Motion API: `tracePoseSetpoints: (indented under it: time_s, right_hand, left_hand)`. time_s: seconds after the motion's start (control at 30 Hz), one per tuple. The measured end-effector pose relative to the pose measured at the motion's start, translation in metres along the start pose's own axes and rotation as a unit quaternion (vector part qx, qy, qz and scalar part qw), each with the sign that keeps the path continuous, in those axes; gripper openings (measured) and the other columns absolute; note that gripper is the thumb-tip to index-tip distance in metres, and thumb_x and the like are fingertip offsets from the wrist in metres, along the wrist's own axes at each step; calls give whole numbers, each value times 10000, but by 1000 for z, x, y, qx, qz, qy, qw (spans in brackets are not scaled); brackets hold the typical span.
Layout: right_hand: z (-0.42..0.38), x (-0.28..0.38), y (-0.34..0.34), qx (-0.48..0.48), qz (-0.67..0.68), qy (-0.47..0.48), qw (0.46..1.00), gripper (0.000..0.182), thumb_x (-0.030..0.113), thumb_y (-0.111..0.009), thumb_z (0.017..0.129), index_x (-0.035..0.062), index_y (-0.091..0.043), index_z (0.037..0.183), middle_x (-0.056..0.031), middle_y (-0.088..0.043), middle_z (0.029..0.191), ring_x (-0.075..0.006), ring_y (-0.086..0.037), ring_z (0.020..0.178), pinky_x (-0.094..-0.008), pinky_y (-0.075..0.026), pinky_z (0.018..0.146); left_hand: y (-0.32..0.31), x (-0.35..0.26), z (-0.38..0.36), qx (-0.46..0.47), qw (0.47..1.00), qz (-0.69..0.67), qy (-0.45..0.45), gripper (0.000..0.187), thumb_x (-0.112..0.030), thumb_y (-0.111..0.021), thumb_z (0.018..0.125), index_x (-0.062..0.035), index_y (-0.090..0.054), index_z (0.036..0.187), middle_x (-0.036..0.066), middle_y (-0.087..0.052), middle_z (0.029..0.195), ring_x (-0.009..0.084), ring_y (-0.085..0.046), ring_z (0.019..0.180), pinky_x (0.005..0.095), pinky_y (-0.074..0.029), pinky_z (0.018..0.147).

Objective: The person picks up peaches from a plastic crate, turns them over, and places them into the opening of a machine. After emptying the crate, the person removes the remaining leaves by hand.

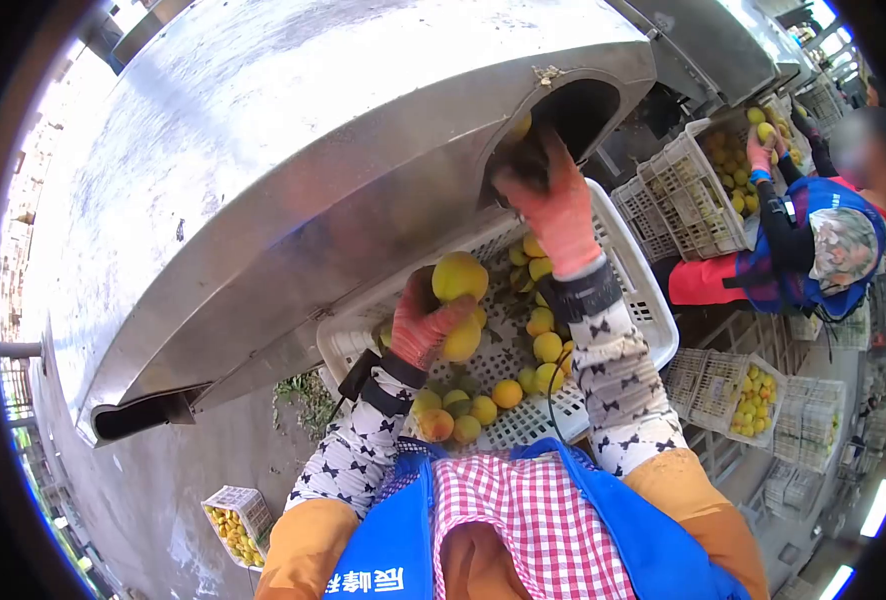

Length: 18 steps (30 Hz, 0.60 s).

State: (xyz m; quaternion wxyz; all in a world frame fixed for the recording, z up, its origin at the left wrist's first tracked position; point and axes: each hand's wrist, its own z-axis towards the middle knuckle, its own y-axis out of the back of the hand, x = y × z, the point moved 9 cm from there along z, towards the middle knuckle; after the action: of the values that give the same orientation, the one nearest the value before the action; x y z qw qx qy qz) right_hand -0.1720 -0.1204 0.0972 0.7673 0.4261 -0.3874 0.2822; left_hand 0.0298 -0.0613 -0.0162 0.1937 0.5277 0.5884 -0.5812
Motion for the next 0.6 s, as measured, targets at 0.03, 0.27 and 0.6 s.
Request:
tracePoseSetpoints:
  time_s: [0.03, 0.27, 0.6]
  right_hand:
    - [-21, 9, 9, -9, 12, 23, 1000, 694, 338, -775, 749, -2, -515, 1295, -215, -608, 1133, -318, -602, 1027, -394, -510, 805]
    - [-98, 13, 0, 198, 280, -108, 933, 795, 325, -790, 751, -11, -445, 1383, -162, -557, 1252, -245, -512, 1209, -346, -387, 1031]
    - [-20, 36, 34, -3, -157, 97, 983, 658, 290, -774, 730, -18, -517, 1252, -224, -592, 1091, -389, -593, 948, -402, -509, 812]
  left_hand:
    - [-3, -1, 4, -4, 1000, -2, -7, 576, -193, -824, 740, -32, -507, 1192, 80, -615, 1100, 160, -606, 964, 323, -514, 836]
    - [-53, -30, 0, 121, 991, -51, -1, 628, -229, -715, 813, 1, -453, 1336, 141, -598, 1204, 220, -588, 1094, 357, -486, 942]
    - [-49, 25, 14, 96, 943, -269, 172, 432, -328, -580, 901, -9, -563, 1192, 207, -641, 1106, 345, -643, 964, 470, -544, 824]
